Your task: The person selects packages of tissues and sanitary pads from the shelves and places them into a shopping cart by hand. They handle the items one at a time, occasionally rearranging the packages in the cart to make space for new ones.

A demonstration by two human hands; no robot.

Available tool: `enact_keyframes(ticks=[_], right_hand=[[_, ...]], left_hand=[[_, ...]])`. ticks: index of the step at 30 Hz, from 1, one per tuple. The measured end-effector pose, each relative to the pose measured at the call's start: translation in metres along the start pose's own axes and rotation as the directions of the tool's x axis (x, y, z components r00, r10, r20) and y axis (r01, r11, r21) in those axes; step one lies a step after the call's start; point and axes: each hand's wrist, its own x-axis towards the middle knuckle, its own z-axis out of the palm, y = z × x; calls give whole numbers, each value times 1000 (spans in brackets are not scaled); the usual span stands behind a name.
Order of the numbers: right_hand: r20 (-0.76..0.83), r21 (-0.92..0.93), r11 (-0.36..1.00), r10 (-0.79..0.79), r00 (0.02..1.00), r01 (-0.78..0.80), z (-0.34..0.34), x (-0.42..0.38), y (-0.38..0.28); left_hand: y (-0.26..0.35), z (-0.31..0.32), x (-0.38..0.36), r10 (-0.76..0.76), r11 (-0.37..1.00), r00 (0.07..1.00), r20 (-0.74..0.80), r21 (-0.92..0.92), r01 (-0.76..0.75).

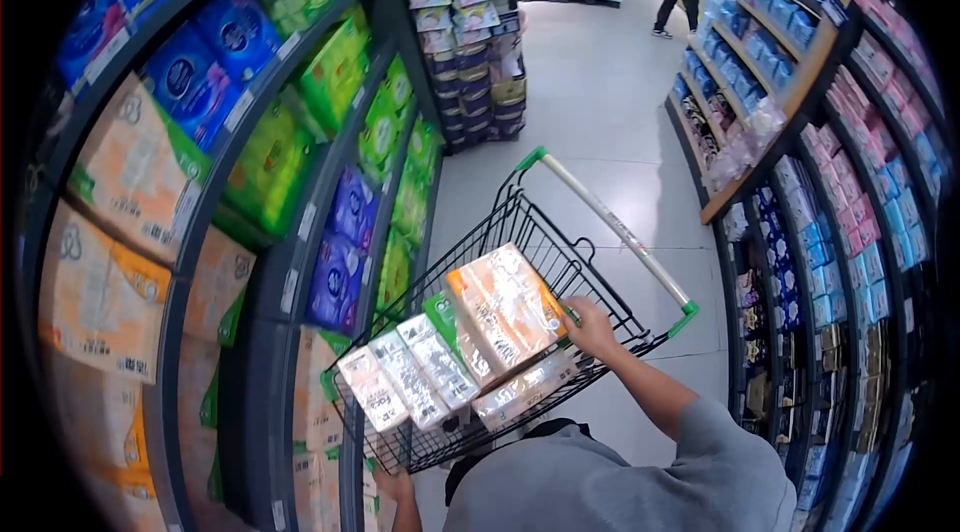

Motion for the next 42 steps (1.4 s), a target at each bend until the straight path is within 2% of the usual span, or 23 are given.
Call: enact_keyframes(ticks=[2,4,6,7,8,9,10,12,13,17,18,21,22,23,30,32,33,34,35,36,39,41,42], right_hand=[[-331,-139,951,-308,892,277,-48,37,-21],[-426,-360,904,-380,821,232,-89,66,-20],[-499,-692,710,-339,798,-131,-110,79,15],[-504,-696,704,-342,793,-139,-120,77,28],[-316,-554,775,142,938,-304,-129,72,40],[1,-450,737,566,825,-505,-134,69,51],[2,-452,737,564,826,-502,-134,70,63],[-155,-432,787,416,896,-440,-117,52,90],[-158,-433,792,403,902,-430,-116,44,94],[-164,-470,769,407,898,-434,-134,31,92],[-166,-478,762,410,897,-437,-140,28,88],[-165,-473,744,450,877,-471,-149,16,88],[-177,-461,741,462,869,-489,-151,15,83],[-157,-461,746,464,872,-480,-149,14,85],[-221,-602,629,459,860,-491,-160,16,95],[-307,-625,665,273,912,-409,-160,19,93],[-374,-601,744,62,925,-293,-156,19,95],[-377,-599,747,55,925,-289,-153,19,86],[-387,-615,769,-103,916,-173,-146,18,75],[-390,-629,776,-255,885,-54,-136,13,64],[-431,-499,837,-13,902,-226,-101,-8,70],[-418,-345,695,488,766,-631,-81,-17,88],[-428,-331,706,478,767,-625,-76,-14,88]], left_hand=[[-4,-2,7,-83,989,997,4,125,82],[6,5,17,-290,955,941,176,-9,296],[7,10,31,-272,955,953,137,-87,285],[10,6,37,-309,944,936,167,-69,324],[12,5,42,-348,930,917,194,-49,364],[6,16,43,-309,951,951,1,4,309],[6,25,58,-313,950,950,1,2,313],[-18,11,64,-420,777,854,306,-365,513],[-23,13,64,-409,703,855,319,-487,518],[-28,14,64,-353,708,877,325,-521,478],[-19,-2,65,-316,710,813,489,-447,544],[51,-22,35,-344,741,869,355,-466,483],[54,-26,43,-371,742,798,476,-364,563],[73,-23,34,-350,776,875,335,-420,471],[74,17,72,-137,933,859,494,-227,279],[98,25,77,-98,925,855,510,-270,267],[115,26,77,39,999,887,460,-24,-31],[126,28,82,185,921,881,436,236,-310],[114,46,106,47,957,793,607,199,-209],[162,24,86,67,946,828,557,228,-230],[159,61,84,123,897,742,659,246,-367],[161,85,67,134,944,745,653,145,-296],[158,92,52,286,916,755,590,63,-396]])
